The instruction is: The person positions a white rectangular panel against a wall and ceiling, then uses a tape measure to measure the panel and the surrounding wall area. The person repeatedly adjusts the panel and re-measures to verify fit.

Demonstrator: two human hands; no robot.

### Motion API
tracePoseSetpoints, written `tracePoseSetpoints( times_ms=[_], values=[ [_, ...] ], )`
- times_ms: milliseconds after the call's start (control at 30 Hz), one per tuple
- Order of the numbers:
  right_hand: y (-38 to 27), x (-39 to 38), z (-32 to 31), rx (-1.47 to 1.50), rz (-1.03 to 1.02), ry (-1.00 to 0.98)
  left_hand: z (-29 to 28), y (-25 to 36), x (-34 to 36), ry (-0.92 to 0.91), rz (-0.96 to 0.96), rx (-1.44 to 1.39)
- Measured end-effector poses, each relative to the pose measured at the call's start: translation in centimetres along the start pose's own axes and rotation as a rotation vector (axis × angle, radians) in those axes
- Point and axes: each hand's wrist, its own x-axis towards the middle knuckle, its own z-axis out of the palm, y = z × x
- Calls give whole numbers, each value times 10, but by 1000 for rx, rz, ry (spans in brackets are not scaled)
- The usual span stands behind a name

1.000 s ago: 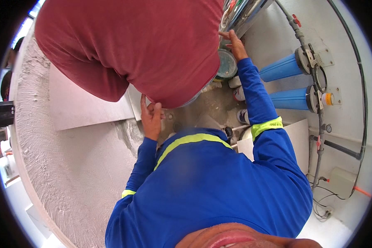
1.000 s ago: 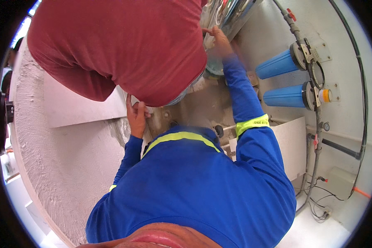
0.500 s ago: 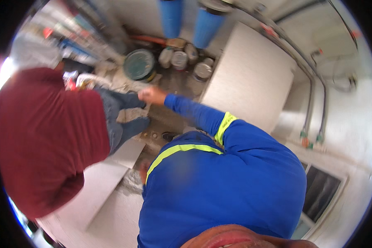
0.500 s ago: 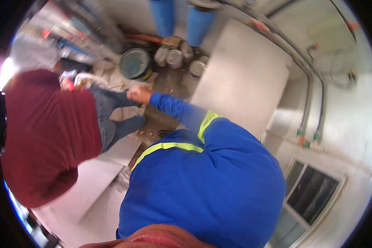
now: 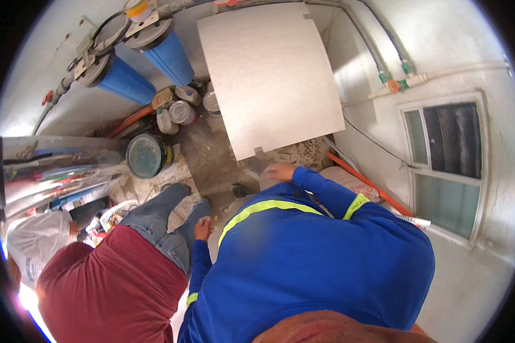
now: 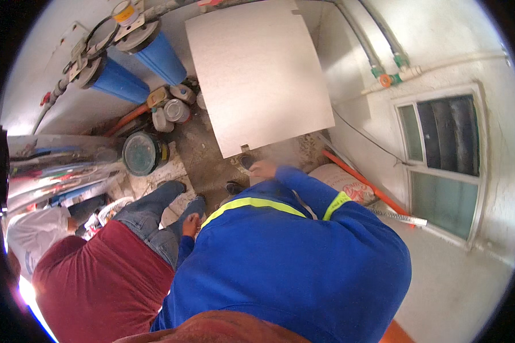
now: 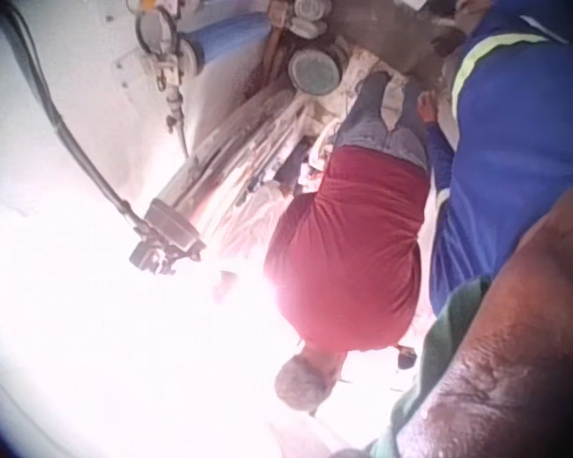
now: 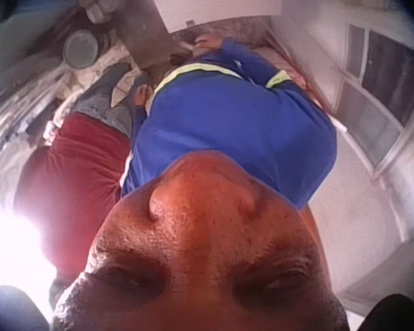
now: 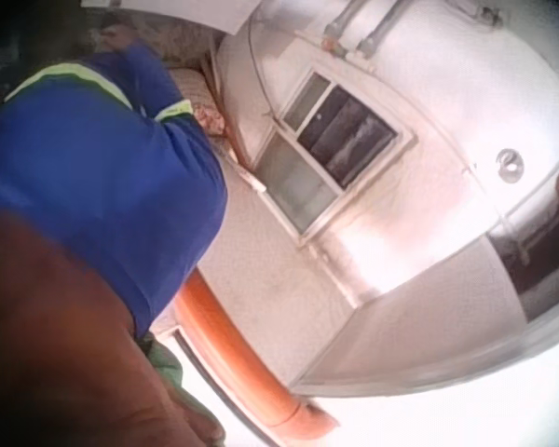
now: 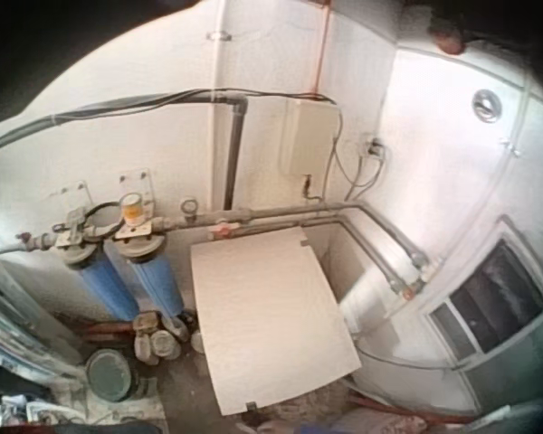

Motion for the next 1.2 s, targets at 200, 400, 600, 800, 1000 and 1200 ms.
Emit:
tracePoseSetpoints(
  times_ms=[200, 400, 600, 800, 1000, 1200],
  values=[
    [56, -96, -22, 86, 234, 398, 24, 69, 87, -180, 61, -108],
    [85, -107, -131, 327, 298, 908, 74, 203, 102, -241, 78, -75],
    [129, -67, -286, -74, 334, 1218, 118, 330, 143, -11, 255, -123],
    [168, 13, -405, 66, 317, 1068, 153, 407, 205, 149, 236, -182],
    [192, 77, -428, 129, 353, 1077, 159, 403, 242, 234, 144, -387],
    [217, 35, -349, 102, 312, 1229, 160, 303, 206, 293, 473, 1194]
  ],
)
